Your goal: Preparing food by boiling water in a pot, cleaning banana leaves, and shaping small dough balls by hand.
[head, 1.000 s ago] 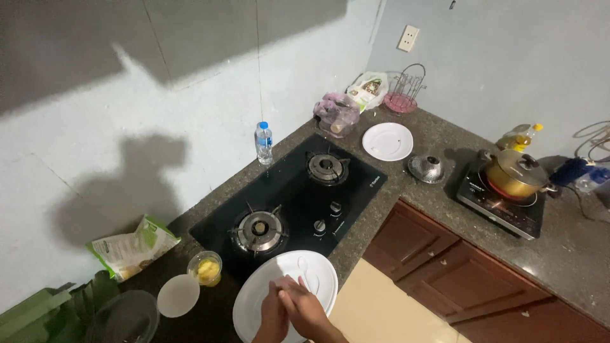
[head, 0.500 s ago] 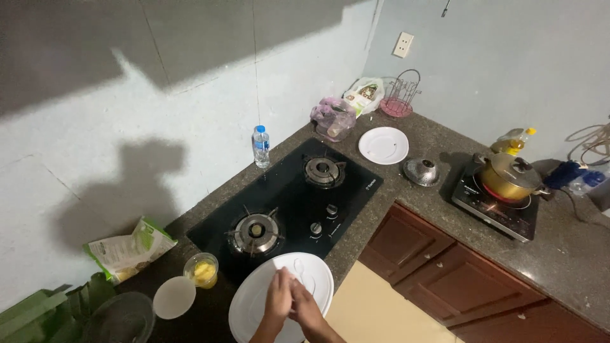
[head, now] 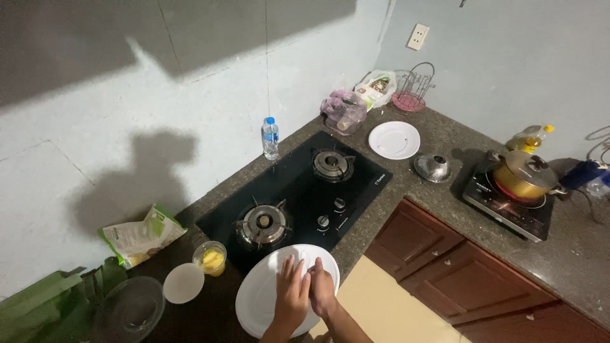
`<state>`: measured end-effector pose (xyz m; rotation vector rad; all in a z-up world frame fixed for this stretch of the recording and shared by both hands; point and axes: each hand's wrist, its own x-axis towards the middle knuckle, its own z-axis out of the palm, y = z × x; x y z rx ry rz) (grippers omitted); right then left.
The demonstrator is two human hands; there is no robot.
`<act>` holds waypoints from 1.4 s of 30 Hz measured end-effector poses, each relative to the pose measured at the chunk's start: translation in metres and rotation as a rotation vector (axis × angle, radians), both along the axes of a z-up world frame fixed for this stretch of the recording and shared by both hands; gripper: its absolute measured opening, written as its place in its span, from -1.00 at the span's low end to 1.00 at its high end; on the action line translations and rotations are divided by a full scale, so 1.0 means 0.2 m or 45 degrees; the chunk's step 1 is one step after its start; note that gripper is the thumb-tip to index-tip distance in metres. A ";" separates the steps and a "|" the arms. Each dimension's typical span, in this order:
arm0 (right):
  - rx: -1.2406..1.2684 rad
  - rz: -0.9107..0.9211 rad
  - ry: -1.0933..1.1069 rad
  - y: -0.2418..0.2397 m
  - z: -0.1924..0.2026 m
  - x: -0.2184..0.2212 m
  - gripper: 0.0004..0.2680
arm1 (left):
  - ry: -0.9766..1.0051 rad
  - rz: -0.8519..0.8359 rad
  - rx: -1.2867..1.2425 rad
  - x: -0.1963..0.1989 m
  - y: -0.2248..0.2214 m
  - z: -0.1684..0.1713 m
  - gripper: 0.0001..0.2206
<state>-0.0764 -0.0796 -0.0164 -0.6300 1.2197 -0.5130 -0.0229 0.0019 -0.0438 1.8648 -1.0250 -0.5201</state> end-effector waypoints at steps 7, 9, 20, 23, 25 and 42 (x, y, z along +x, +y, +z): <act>-0.809 0.503 0.433 0.07 0.14 0.01 -0.62 | 0.528 0.239 -0.151 0.02 0.00 -0.12 -0.56; -1.012 0.634 0.401 0.11 0.18 0.01 -0.67 | 0.675 0.304 -0.119 0.04 -0.05 0.01 -0.56; -1.191 0.710 0.266 0.15 0.20 -0.13 -0.59 | 1.475 0.699 -0.209 0.16 -0.08 0.16 -0.65; -0.978 0.666 0.212 0.14 0.23 -0.12 -0.57 | 1.321 0.471 -0.213 0.15 -0.10 0.13 -0.56; -0.883 0.645 0.184 0.14 0.22 -0.12 -0.58 | 1.307 0.509 -0.106 0.13 -0.11 0.24 -0.58; 0.411 0.008 -0.497 0.05 0.13 -0.05 -0.68 | -0.145 -0.214 -0.064 0.04 -0.05 0.03 -0.63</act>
